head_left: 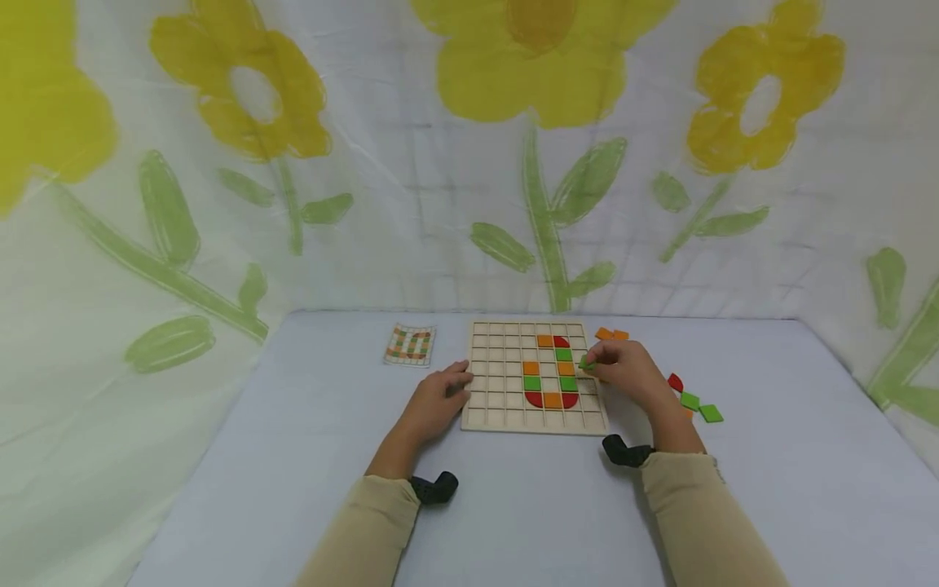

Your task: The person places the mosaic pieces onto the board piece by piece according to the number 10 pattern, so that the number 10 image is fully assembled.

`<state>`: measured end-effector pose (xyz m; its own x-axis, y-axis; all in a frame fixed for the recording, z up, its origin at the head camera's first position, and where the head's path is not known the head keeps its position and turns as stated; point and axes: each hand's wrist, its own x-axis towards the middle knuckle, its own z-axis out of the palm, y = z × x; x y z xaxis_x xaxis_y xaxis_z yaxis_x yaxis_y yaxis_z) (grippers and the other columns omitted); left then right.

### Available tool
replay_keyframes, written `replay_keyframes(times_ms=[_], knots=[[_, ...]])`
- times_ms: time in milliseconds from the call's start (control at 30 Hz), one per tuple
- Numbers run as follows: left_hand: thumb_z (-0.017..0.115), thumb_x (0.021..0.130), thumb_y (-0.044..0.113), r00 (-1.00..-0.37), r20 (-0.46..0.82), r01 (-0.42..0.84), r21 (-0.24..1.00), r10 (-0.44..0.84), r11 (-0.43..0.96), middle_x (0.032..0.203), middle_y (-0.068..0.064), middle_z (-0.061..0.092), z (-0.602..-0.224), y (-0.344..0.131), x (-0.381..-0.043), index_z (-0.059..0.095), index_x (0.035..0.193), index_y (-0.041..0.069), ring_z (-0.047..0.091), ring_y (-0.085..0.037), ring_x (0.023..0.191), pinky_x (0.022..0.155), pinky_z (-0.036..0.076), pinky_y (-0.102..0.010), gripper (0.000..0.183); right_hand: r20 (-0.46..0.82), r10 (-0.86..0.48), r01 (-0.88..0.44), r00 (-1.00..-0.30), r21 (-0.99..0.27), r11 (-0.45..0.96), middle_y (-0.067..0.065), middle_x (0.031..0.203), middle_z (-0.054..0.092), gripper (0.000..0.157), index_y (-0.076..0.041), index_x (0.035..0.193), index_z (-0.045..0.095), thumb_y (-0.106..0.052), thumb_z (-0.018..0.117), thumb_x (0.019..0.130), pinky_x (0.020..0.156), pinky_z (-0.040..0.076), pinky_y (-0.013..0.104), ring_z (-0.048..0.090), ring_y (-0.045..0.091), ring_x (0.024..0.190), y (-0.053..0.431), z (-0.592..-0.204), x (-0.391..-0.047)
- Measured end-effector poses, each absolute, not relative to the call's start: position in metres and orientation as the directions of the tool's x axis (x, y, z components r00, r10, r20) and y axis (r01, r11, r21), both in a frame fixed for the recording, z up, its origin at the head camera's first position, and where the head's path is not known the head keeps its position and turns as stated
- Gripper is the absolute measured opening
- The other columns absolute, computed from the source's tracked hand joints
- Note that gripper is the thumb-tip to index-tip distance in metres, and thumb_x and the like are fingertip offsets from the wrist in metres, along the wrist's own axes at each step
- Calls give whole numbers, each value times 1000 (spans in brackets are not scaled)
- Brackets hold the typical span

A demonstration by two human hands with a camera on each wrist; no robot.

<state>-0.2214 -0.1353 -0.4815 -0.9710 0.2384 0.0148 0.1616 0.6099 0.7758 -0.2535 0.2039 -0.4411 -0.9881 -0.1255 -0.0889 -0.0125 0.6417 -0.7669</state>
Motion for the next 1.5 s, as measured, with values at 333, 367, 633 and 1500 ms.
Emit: replay_keyframes(times_ms=[333,367,633,1500], knots=[[61,97,17,-972,10,154,781,234,606,152,2,45,-480,-131,-221,63,131,7,36,-23,145,120,29,-45,36,-100,-269,-123,-958,-703,701,6,113,70,20,-15,107,75,-22,61,95,79,52,34,60,22,95,167,-430,-282],[61,97,17,-973,7,151,780,233,607,152,2,45,-480,-130,-221,63,131,8,36,-24,145,120,28,-45,35,-90,-278,-139,-956,-694,706,6,112,70,18,-15,106,75,-23,62,95,79,52,35,60,22,94,164,-431,-286],[61,97,17,-970,8,162,772,245,614,152,2,45,-481,-129,-219,63,132,8,36,-24,144,120,29,-46,35,-65,-327,-214,-943,-635,742,11,110,66,17,-12,107,64,-14,69,91,84,54,41,61,27,104,144,-434,-302],[62,97,16,-972,16,158,778,233,608,151,2,46,-479,-133,-219,64,130,8,37,-24,144,120,29,-46,35,-137,-345,-243,-928,-480,843,12,125,67,22,-10,114,75,-12,59,98,90,55,43,61,30,114,121,-436,-304]])
